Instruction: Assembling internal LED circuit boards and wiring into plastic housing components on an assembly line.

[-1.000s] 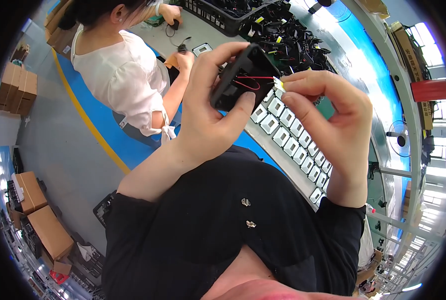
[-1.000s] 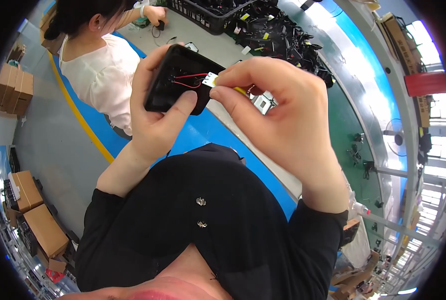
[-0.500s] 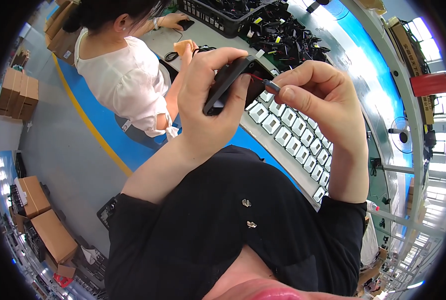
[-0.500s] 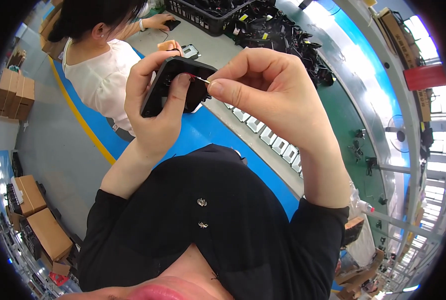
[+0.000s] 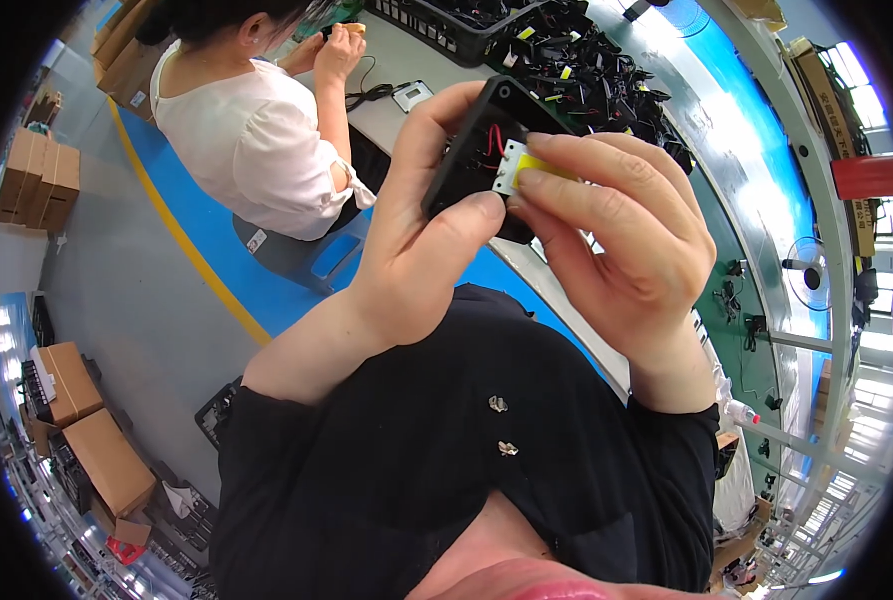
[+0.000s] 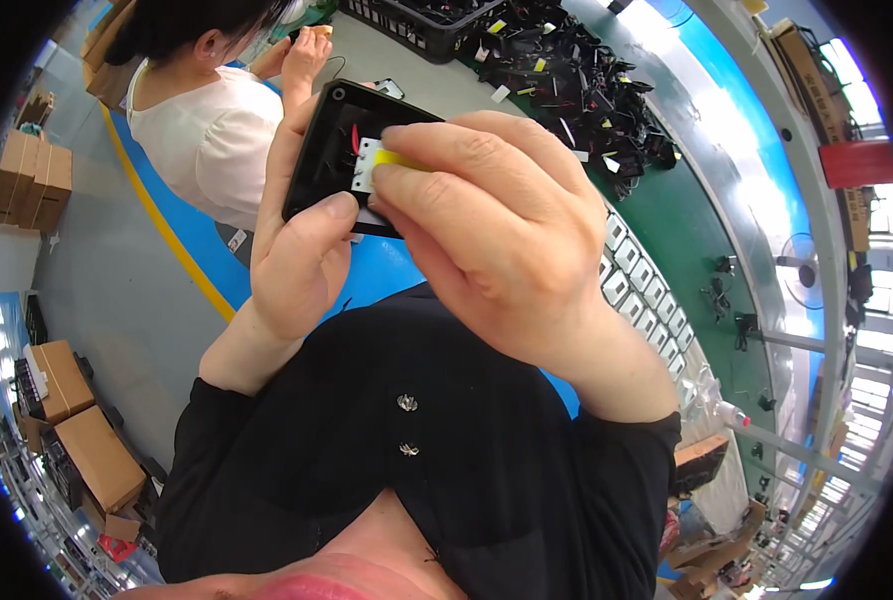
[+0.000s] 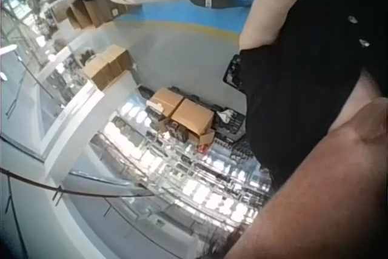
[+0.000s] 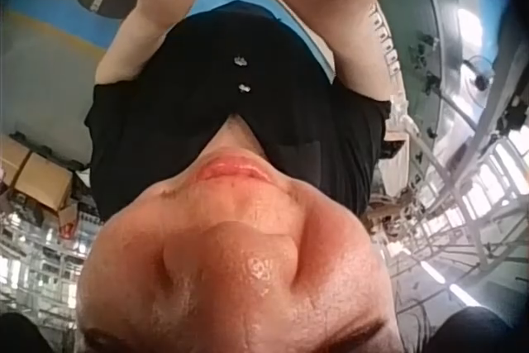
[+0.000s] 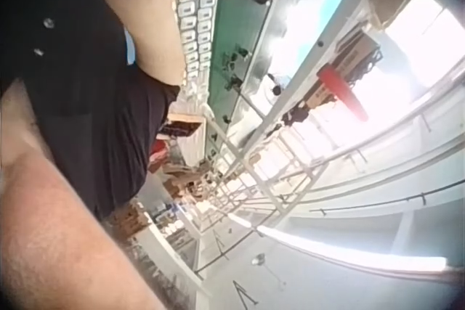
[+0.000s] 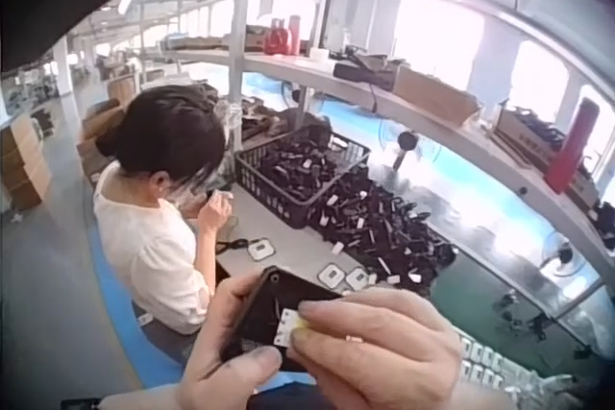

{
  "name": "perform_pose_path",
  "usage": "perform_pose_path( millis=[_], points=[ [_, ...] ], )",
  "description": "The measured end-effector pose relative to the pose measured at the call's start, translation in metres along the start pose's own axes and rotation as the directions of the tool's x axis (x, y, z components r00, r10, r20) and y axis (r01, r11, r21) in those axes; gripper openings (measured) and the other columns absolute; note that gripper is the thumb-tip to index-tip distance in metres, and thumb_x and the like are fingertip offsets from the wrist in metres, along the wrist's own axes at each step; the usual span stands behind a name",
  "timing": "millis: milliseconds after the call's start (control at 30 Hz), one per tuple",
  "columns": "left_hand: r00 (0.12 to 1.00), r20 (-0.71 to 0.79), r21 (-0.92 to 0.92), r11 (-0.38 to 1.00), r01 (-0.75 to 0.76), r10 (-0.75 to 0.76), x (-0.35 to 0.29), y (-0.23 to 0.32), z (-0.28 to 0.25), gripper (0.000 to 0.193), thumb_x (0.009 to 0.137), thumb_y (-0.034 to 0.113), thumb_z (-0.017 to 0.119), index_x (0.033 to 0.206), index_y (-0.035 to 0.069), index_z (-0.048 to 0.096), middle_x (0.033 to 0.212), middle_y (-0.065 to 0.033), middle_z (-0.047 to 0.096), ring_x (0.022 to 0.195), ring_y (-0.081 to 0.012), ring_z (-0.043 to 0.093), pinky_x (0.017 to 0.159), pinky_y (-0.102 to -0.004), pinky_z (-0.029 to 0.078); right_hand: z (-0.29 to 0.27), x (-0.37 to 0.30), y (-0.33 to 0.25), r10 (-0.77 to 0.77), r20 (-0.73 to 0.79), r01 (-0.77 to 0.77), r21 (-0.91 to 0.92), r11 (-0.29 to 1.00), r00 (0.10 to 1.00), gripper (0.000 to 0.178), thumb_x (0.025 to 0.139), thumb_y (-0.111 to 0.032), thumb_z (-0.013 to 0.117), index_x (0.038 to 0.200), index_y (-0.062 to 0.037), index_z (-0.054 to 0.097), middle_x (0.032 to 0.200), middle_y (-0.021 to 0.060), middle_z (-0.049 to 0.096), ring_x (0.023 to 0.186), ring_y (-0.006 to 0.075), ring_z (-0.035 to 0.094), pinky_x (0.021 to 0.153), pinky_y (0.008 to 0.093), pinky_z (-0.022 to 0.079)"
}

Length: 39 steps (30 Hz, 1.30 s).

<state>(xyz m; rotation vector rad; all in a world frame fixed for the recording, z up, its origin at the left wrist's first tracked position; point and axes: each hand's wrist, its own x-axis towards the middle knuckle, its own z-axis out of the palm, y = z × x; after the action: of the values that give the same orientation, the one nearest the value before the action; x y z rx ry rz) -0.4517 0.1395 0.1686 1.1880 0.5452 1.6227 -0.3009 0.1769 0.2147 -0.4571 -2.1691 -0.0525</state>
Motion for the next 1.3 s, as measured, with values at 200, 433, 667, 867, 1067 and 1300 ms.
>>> perform_pose_path(
  millis=[200,433,667,867,1067,1300],
  points=[
    [0.998,0.064,-0.013,1.0,0.006,-0.005,-0.008,-0.005,0.0,0.055,0.079,0.003,0.044,0.131,-0.003,0.026,0.12,-0.0102,0.04,0.107,-0.0139,0.043,0.092,-0.0275,0.036,0.002,-0.006,-0.007,0.028,0.046,-0.028,0.002,1.0,0.999,0.024,0.06,0.002,0.074,0.083,-0.0035,0.067,0.089,0.0102,0.066,0.079,0.0229,0.062,0.067,0.0295,0.05],
    [0.994,-0.03,0.238,0.966,-0.097,0.107,-0.001,-0.012,0.005,0.059,0.073,-0.004,0.06,0.125,0.0,0.031,0.112,-0.0094,0.044,0.09,-0.0119,0.056,0.074,-0.0226,0.047,-0.028,0.004,-0.009,0.149,0.114,-0.142,-0.069,0.987,0.982,0.021,0.063,0.004,0.073,0.081,-0.0013,0.067,0.087,0.0108,0.066,0.077,0.0201,0.062,0.066,0.0279,0.049],
    [0.954,-0.064,0.443,0.866,-0.234,0.291,0.008,-0.025,0.007,0.048,0.079,0.001,0.062,0.12,0.0,0.038,0.107,-0.0077,0.046,0.088,-0.0099,0.055,0.071,-0.0211,0.046,-0.039,0.008,-0.016,0.383,0.19,-0.394,0.021,0.919,0.904,0.017,0.064,0.006,0.072,0.078,0.0005,0.066,0.086,0.0113,0.065,0.075,0.0168,0.062,0.065,0.0254,0.049],
    [0.949,-0.1,0.388,0.89,-0.239,0.298,0.012,-0.022,0.01,0.044,0.081,0.001,0.059,0.12,-0.001,0.039,0.103,-0.0076,0.049,0.083,-0.0079,0.053,0.069,-0.0191,0.045,-0.041,0.008,-0.016,0.389,0.229,-0.408,0.04,0.912,0.892,0.016,0.064,0.007,0.071,0.078,0.0011,0.066,0.085,0.0119,0.065,0.075,0.0165,0.062,0.066,0.025,0.048],
    [0.938,0.004,0.294,0.896,-0.332,0.347,0.013,-0.009,0.009,0.041,0.083,0.0,0.057,0.119,-0.001,0.039,0.105,-0.0075,0.049,0.083,-0.0078,0.053,0.071,-0.0207,0.045,-0.044,0.016,-0.01,0.34,0.212,-0.357,0.045,0.933,0.916,0.019,0.061,0.007,0.071,0.077,0.0002,0.066,0.086,0.01,0.065,0.077,0.018,0.061,0.064,0.0254,0.048],
    [0.975,-0.188,0.044,0.993,-0.111,0.117,0.024,0.003,0.008,0.035,0.084,-0.001,0.056,0.116,0.001,0.042,0.103,-0.004,0.051,0.086,-0.0065,0.051,0.074,-0.0192,0.044,-0.037,0.03,-0.01,0.203,0.194,-0.206,-0.003,0.979,0.96,0.019,0.06,0.005,0.073,0.077,-0.0011,0.067,0.085,0.0092,0.066,0.077,0.0189,0.06,0.063,0.0264,0.048]
  ],
)
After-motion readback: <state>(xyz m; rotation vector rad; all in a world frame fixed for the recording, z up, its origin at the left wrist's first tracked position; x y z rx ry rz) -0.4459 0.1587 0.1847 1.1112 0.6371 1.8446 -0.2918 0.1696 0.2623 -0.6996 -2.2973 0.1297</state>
